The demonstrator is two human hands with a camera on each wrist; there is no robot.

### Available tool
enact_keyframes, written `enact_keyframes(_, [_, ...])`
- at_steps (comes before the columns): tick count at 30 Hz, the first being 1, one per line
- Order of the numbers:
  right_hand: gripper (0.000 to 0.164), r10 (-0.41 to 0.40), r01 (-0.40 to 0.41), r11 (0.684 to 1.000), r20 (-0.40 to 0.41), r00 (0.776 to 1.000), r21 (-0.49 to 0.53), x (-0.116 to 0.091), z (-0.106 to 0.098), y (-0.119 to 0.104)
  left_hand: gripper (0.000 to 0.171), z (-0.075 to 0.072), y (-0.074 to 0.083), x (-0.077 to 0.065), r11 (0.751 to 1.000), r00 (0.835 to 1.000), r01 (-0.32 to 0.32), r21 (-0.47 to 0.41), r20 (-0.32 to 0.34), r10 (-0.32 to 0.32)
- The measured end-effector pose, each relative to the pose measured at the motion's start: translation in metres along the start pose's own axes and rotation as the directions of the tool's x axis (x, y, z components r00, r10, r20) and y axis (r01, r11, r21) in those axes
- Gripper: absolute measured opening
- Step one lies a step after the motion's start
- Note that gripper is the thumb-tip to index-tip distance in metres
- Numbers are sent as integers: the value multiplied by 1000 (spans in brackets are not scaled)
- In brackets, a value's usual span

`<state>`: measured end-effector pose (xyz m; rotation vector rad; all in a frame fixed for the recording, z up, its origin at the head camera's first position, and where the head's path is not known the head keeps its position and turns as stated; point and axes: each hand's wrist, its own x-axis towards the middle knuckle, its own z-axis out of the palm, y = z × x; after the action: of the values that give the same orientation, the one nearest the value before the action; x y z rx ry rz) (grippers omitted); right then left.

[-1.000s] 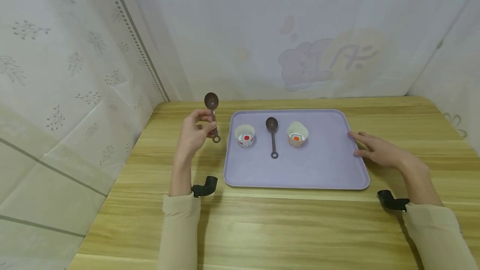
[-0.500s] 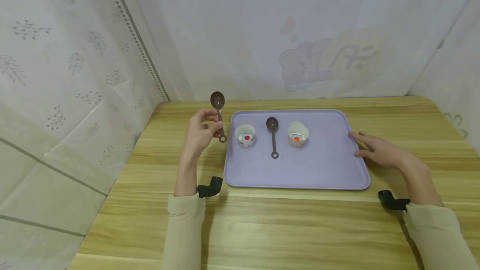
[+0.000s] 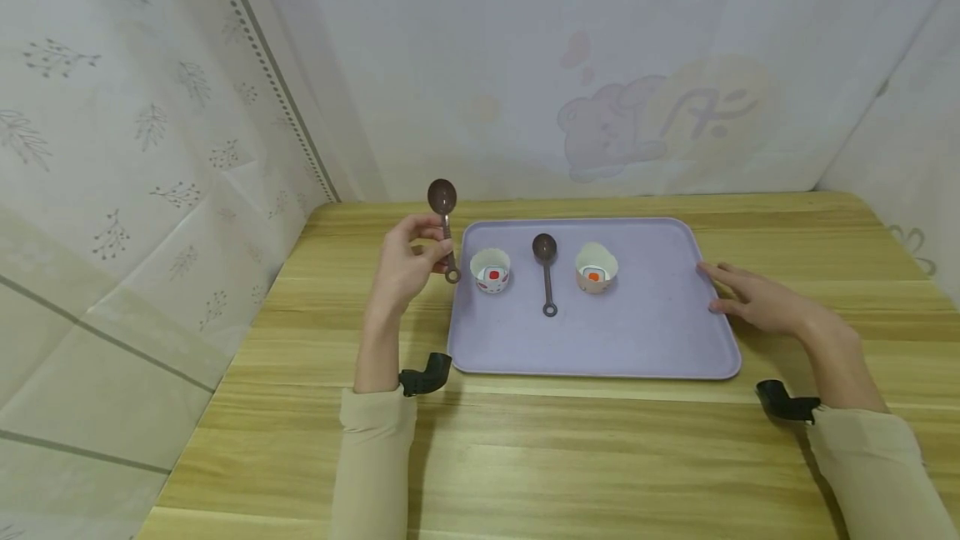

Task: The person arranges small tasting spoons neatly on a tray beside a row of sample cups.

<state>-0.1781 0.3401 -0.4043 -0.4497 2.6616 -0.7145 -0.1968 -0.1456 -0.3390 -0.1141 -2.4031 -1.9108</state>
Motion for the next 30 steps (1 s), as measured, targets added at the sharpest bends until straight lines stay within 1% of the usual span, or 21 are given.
enact_keyframes(10, [69,-6,5,1000,-5,1000,-11,0,0,0,34,12,8,-1,999,1000,-14,-36,15,15])
enact_keyframes(21, [69,-5,4,1000,-3,1000,-12,0,-1,-2,33,21,10,-1,1000,999,-18,-11,34,19])
enact_keyframes(30, [69,-7,7,1000,1,1000,-4,0,-1,-1,33,27,12,-1,1000,999,-20,-10,43,20])
